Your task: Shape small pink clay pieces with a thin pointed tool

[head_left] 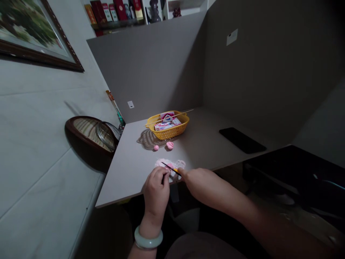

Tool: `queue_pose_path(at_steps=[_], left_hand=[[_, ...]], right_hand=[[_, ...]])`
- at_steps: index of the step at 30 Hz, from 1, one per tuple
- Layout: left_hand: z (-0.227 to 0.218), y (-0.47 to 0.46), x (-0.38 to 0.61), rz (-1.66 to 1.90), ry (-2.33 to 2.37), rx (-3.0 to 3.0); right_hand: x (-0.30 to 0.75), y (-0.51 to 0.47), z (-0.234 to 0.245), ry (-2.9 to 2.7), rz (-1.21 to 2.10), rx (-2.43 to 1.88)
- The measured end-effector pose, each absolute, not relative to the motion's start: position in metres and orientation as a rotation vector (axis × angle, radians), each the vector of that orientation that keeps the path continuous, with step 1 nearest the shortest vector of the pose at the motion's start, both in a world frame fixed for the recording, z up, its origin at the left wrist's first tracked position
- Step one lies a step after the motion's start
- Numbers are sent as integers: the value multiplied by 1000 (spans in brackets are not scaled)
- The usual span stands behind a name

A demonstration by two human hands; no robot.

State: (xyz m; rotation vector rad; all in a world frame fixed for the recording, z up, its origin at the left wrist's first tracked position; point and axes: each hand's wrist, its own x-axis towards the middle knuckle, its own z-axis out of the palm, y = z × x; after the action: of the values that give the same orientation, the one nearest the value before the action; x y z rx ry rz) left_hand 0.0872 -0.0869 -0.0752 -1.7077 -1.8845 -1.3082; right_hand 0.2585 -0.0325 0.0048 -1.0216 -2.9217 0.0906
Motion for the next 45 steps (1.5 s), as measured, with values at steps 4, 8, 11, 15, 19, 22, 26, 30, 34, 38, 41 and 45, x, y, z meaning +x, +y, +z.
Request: queue_pose_path(at_steps=[4,8,11,15,19,22,26,30,34,38,41,45], left_hand=[[-75,-87,88,-1304,-1873,-1730],[-75,-85,87,-1290,-1880,-1723],[-72,-86,86,-1311,-1892,-1735],[-64,-88,86,-1289,-1952,-1801],[-61,-89,85,-1195,-1970,-1842],[-66,-88,84,-1231,-1911,-1837],[-73,-87,83,-1263,-1862,-1816],[-72,-89,82,-1218,-1839,-1817],[-71,-89,80,-1212,-1806,-1858],[-72,-87,78,-1244,-1785,-1847],[-73,-87,78,-1269,-1781,-1839],[-72,-88,79,-1266,-1772,-1854]], right_hand=[[275,-39,7,-2931,105,-1036],[264,-37,7,-2932,117,-1067],[249,-31,4,-2930,115,-1066],[245,-31,-1,-2933,121,-1078],[246,-33,-1,-2945,148,-1092],[245,-34,3,-2953,175,-1083],[256,-40,6,-2944,197,-1084],[276,-49,1,-2928,215,-1081],[267,-43,0,-2873,178,-1058],[253,-31,1,-2853,170,-1022],[264,-32,0,-2845,180,-1000],[280,-39,-2,-2834,180,-985]])
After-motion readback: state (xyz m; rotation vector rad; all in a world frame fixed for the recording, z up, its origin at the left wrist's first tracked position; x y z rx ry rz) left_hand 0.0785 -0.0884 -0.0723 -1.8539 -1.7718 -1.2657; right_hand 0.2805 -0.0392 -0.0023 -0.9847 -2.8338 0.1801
